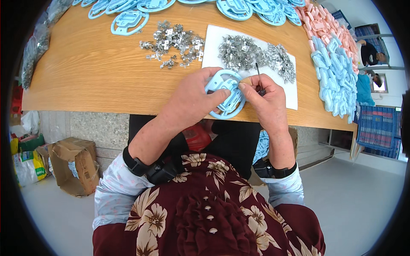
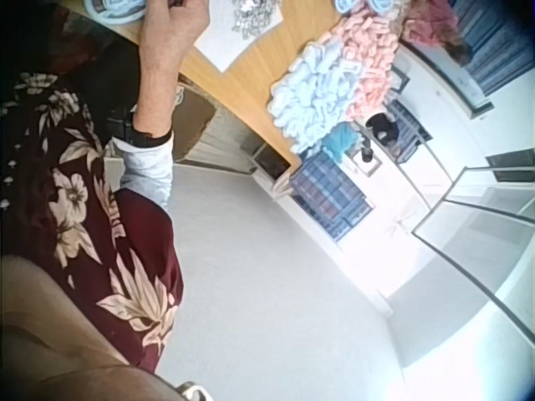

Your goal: The person is assembling small plastic components, possibly parts of a fan or filter, by inserting metal pieces into plastic frames.

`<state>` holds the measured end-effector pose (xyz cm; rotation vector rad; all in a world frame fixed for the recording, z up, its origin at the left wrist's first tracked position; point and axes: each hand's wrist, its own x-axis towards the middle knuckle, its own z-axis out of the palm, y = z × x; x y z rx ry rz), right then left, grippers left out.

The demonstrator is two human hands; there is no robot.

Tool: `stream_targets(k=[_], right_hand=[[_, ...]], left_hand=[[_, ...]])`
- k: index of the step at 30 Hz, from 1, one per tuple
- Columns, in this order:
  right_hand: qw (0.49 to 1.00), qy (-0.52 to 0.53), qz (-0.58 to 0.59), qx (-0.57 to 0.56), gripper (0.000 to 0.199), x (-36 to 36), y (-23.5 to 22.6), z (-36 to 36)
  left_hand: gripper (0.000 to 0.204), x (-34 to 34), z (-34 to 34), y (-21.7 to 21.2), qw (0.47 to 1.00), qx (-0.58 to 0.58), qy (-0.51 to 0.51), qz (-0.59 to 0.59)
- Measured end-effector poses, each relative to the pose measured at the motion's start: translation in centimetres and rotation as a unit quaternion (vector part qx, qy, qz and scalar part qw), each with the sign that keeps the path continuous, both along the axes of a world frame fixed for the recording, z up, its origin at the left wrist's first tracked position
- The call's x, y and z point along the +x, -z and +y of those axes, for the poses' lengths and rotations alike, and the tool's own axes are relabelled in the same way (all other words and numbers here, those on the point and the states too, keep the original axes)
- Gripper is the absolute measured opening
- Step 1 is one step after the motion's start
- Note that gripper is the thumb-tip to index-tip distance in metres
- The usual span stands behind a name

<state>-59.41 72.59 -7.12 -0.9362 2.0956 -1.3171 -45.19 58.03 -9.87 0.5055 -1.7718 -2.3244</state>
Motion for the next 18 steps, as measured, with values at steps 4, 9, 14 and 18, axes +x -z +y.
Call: stream_targets(k=[4,9,14,18], right_hand=[[0.996,0.006,0.085,0.029,0.017,0.4,-0.1,-0.2],[0.952,0.018,0.299,0.065,0.011,2.6,-0.8,-1.1],[0.895,-0.039,0.440,0.052,0.015,4.2,-0.3,-1.2],[0.932,-0.093,0.345,0.062,0.027,3.9,-0.9,0.2]], left_hand=[[0.056,-0.1,0.1,1.0,1.000,-0.023,-0.013,0.004],[0.056,0.2,-0.1,0.7,0.998,-0.066,0.005,-0.014],[0.050,0.3,-0.4,0.5,0.999,-0.024,0.026,-0.026],[0.044,0.4,-0.2,0.7,0.998,0.063,0.019,-0.001]])
